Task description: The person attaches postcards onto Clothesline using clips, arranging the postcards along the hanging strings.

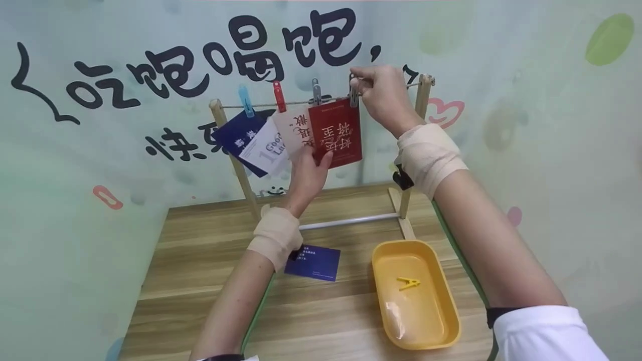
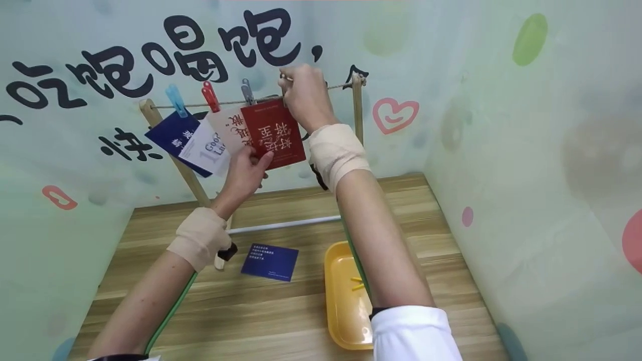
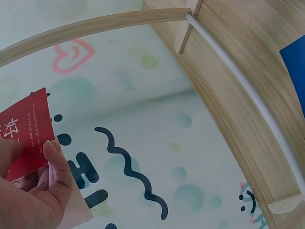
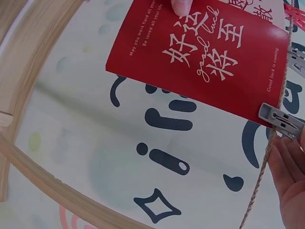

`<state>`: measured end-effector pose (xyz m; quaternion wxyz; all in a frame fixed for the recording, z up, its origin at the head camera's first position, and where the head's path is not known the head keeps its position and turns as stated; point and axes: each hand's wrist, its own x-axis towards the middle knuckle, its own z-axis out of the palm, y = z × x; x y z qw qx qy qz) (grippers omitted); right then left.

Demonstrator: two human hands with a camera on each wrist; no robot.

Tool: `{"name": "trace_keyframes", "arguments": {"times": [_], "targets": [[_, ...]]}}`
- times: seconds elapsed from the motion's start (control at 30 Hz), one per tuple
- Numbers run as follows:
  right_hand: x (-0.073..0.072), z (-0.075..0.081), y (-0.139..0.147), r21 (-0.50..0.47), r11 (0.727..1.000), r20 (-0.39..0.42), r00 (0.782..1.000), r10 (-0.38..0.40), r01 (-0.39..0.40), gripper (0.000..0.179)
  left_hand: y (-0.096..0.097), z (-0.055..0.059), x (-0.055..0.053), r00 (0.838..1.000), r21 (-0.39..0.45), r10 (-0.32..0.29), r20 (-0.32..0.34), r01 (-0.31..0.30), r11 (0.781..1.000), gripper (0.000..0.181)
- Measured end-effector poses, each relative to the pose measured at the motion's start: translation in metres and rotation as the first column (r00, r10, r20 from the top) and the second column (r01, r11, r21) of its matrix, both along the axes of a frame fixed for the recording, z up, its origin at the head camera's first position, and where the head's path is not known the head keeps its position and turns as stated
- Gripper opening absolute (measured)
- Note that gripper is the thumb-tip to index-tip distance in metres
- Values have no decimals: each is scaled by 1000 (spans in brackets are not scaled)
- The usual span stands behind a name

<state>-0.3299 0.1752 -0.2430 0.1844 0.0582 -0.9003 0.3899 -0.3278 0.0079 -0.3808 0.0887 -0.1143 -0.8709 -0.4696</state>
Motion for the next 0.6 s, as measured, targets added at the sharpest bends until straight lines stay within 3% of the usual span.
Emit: {"name": "trace_keyframes", "arguments": {"times": [0.2,0.43,0.6], "targets": [[2,-5,1,-2,1000,-79,997,2,-2,35,-3,-3,4,999,-40,34,-3,-34,999,31],[7,-8,0,23,1000,-129,992,-16,19,41,-9,-6,7,999,-29,10,36,-9,1000,32],[11,-12,0,23,999,-150,988,-39,43,43,-12,-8,11,1000,-38,29,3,-29,999,27]]}}
